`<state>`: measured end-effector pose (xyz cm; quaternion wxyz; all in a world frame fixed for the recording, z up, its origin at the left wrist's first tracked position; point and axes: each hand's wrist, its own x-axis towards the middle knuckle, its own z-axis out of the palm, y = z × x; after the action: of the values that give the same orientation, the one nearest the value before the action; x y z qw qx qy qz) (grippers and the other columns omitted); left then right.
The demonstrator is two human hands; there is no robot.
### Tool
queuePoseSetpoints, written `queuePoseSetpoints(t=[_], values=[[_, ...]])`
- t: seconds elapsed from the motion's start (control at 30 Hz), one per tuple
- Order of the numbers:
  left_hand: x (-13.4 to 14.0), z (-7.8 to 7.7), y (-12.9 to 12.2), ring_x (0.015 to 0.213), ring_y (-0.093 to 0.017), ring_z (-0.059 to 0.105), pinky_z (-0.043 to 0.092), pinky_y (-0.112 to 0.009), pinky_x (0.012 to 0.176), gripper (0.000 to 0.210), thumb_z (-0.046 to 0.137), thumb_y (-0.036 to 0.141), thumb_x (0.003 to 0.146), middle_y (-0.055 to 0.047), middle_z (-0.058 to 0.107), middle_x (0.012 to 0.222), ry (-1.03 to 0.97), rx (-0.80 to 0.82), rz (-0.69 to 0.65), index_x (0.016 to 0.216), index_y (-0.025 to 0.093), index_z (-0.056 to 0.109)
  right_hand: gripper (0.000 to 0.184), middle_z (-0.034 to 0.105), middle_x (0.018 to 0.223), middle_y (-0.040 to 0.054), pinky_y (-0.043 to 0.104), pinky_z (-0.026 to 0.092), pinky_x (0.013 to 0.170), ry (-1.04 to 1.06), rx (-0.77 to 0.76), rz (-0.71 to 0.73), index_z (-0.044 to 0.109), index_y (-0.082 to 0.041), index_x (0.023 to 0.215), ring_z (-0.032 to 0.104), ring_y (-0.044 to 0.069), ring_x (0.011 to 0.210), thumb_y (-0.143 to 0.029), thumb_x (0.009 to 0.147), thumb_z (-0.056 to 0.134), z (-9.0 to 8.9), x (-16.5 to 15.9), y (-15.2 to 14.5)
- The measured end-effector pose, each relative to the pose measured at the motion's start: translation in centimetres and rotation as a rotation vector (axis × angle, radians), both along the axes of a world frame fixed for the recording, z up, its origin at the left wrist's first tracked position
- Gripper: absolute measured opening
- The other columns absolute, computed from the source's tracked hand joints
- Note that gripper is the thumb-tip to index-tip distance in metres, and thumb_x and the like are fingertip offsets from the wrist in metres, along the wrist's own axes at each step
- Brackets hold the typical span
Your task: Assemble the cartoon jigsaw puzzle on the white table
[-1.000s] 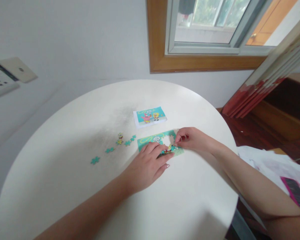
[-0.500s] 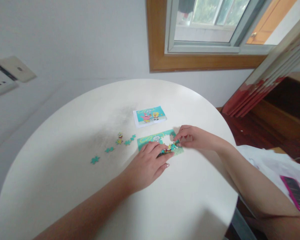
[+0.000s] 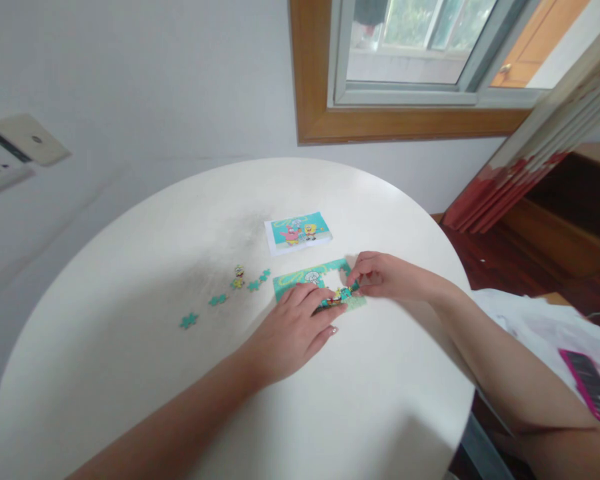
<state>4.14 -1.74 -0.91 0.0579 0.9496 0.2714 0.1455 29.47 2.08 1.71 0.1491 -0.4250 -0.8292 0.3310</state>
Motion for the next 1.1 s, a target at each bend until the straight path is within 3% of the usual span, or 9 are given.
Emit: queuePoseSetpoints(t=[0.83, 0.97, 1.1], values=[[0.1, 0.0, 0.1, 0.117, -0.025, 0.045, 0.039, -0.047, 0.103, 0.033, 0.049, 0.03, 0.095, -0.007, 0.056, 0.124, -0.015, 0.001, -0.01, 0.126, 0.026, 0.058, 0.018, 0.058, 0.089, 0.0052, 0.025, 0.047, 0.066, 0.012, -0.021, -0.034, 0.072, -0.015, 0.092, 0.056, 0.012, 0.069, -0.02, 0.078, 0.063, -0.5, 0.1, 0.2], [0.0, 0.0, 0.1, 0.117, -0.025, 0.046, 0.04, -0.046, 0.103, 0.033, 0.05, 0.03, 0.094, -0.008, 0.056, 0.123, -0.01, 0.001, -0.006, 0.126, 0.026, 0.058, 0.016, 0.06, 0.087, 0.005, 0.024, 0.045, 0.065, 0.07, 0.064, -0.035, 0.072, -0.017, 0.094, 0.056, 0.013, 0.073, -0.021, 0.083, 0.06, 0.3, 0.0, -0.2], [0.0, 0.0, 0.0, 0.117, -0.025, 0.046, 0.04, -0.046, 0.103, 0.033, 0.05, 0.03, 0.095, -0.008, 0.056, 0.123, -0.004, 0.002, -0.005, 0.126, 0.026, 0.058, 0.023, 0.058, 0.08, 0.0055, 0.023, 0.043, 0.063, 0.114, 0.181, -0.001, 0.072, -0.015, 0.082, 0.054, 0.013, 0.074, -0.026, 0.091, 0.054, 0.8, -0.3, -0.5]])
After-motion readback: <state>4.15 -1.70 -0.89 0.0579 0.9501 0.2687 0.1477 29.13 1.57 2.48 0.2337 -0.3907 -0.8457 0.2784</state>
